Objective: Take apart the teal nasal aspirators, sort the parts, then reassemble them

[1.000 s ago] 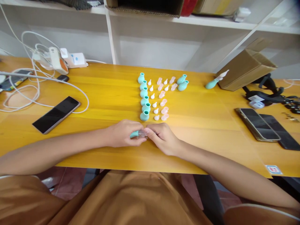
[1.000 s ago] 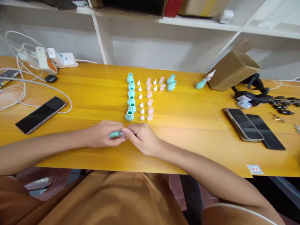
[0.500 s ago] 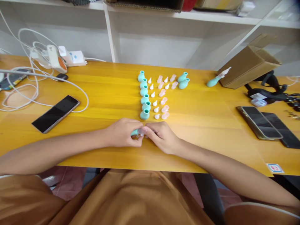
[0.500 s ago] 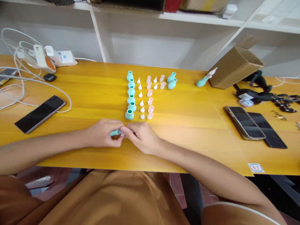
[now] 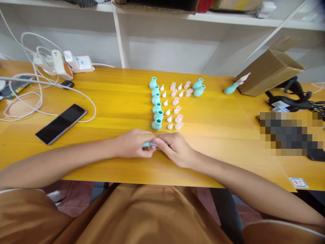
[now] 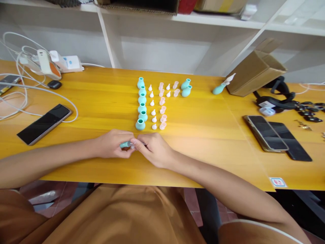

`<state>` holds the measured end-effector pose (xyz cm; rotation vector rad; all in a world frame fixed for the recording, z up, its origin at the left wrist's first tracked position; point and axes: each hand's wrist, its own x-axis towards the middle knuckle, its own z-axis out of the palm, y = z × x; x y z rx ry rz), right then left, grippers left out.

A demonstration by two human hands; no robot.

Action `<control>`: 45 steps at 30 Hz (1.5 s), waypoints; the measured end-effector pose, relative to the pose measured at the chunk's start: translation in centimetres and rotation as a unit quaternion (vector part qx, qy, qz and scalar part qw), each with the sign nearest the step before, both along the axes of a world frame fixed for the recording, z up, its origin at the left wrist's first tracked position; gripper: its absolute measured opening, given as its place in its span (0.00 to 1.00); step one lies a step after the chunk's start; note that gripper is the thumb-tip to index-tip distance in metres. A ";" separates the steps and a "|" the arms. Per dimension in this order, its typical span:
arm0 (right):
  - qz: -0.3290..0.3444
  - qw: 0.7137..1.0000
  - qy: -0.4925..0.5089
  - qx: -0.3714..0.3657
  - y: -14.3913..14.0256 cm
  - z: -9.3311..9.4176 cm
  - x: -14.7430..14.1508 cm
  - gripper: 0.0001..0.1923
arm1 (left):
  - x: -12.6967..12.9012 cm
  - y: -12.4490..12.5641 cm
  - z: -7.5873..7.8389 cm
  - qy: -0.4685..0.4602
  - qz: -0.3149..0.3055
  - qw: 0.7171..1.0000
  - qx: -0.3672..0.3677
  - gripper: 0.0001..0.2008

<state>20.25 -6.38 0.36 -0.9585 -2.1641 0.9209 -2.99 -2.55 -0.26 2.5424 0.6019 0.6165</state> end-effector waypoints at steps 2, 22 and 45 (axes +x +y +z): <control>0.000 1.000 -0.006 -0.005 0.0 0.0 0.0 0.27 | 0.0 0.0 -0.1 -0.001 0.000 1.000 0.005 0.03; -0.008 1.000 -0.021 0.015 0.1 0.0 0.0 0.29 | -0.3 0.8 -0.9 -0.015 -0.020 0.995 0.099 0.08; 0.012 0.994 -0.063 0.084 1.2 -0.5 0.4 0.30 | -0.4 1.3 -0.8 -0.040 -0.014 0.983 0.179 0.04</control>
